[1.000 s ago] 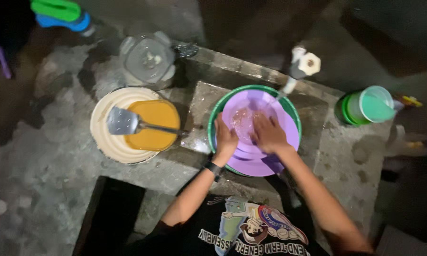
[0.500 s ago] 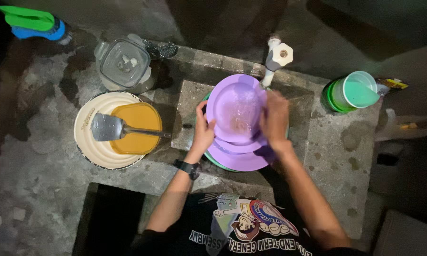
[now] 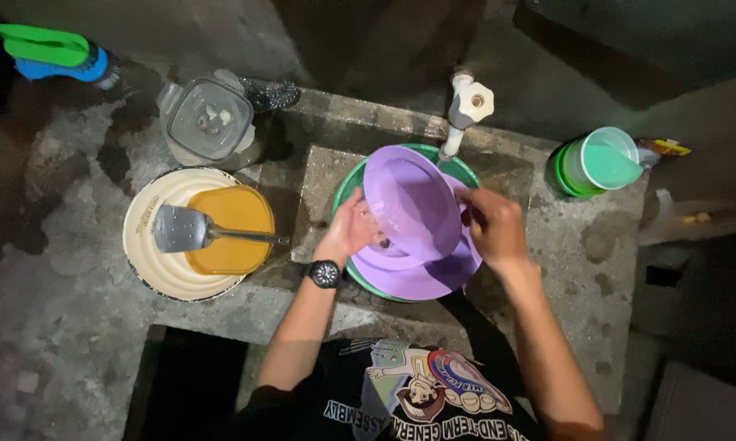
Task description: The person washes several plastic containers, bowls, a lid, a spatula, and spoons by hand at an outdoor washing station using water from a tap and a basin.
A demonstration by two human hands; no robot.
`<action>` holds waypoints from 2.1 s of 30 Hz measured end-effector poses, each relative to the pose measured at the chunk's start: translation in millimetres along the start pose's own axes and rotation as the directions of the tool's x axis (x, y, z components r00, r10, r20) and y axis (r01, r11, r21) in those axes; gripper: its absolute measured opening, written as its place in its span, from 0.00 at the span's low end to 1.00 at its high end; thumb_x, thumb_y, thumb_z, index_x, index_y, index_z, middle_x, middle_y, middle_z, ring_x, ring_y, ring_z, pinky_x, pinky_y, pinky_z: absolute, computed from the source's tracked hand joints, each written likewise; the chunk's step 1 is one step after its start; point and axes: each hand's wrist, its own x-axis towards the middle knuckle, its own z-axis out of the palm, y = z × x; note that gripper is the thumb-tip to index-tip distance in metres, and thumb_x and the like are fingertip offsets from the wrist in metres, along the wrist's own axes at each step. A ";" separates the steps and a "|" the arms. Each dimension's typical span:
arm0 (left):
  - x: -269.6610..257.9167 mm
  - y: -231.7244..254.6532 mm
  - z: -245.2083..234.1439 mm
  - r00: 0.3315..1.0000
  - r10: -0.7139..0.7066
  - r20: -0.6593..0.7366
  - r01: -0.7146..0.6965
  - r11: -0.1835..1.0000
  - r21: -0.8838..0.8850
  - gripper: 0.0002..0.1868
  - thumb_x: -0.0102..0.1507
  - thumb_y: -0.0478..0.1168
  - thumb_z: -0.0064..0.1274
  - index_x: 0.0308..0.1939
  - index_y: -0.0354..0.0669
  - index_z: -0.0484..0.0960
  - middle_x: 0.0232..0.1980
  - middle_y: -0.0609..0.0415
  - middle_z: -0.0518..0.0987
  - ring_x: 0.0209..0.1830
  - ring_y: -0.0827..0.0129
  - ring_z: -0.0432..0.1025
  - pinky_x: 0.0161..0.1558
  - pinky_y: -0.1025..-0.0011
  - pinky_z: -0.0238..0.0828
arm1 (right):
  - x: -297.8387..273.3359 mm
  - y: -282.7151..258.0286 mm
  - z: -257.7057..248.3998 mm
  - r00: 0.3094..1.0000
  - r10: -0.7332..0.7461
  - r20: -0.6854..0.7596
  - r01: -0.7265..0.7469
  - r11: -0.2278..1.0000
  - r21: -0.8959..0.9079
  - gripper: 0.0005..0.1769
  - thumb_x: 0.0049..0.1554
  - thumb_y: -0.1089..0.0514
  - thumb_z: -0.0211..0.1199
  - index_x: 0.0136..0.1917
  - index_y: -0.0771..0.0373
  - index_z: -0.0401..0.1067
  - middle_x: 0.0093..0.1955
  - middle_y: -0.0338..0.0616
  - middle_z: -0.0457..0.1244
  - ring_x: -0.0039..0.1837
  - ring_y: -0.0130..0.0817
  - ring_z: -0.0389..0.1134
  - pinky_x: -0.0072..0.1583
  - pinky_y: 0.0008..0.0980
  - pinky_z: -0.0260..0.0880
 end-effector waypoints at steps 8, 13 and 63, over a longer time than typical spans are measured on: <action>-25.1 15.6 42.0 0.964 0.101 -0.247 -0.099 0.995 0.019 0.46 0.65 0.70 0.29 0.80 0.47 0.51 0.77 0.48 0.60 0.75 0.46 0.53 0.64 0.22 0.37 | -28.9 -0.2 13.8 0.922 0.379 0.075 -0.385 0.884 0.266 0.12 0.55 0.62 0.69 0.51 0.68 0.72 0.47 0.47 0.68 0.44 0.35 0.72 0.40 0.35 0.71; -30.4 23.8 37.5 0.928 0.351 0.128 -0.336 0.934 -0.120 0.35 0.71 0.33 0.51 0.81 0.30 0.58 0.79 0.30 0.65 0.77 0.48 0.60 0.76 0.56 0.54 | -47.4 21.5 12.8 0.991 -0.081 -0.106 0.090 0.993 0.076 0.12 0.52 0.71 0.65 0.48 0.60 0.70 0.57 0.47 0.68 0.62 0.40 0.69 0.65 0.38 0.70; -16.2 -15.8 86.0 0.949 0.292 -0.119 -0.312 0.923 -0.226 0.29 0.67 0.55 0.51 0.63 0.37 0.74 0.56 0.47 0.79 0.56 0.58 0.74 0.59 0.59 0.70 | -39.3 -0.4 108.6 0.898 -0.011 0.440 -0.079 0.980 0.185 0.43 0.68 0.47 0.45 0.83 0.77 0.35 0.84 0.69 0.33 0.85 0.60 0.31 0.81 0.51 0.32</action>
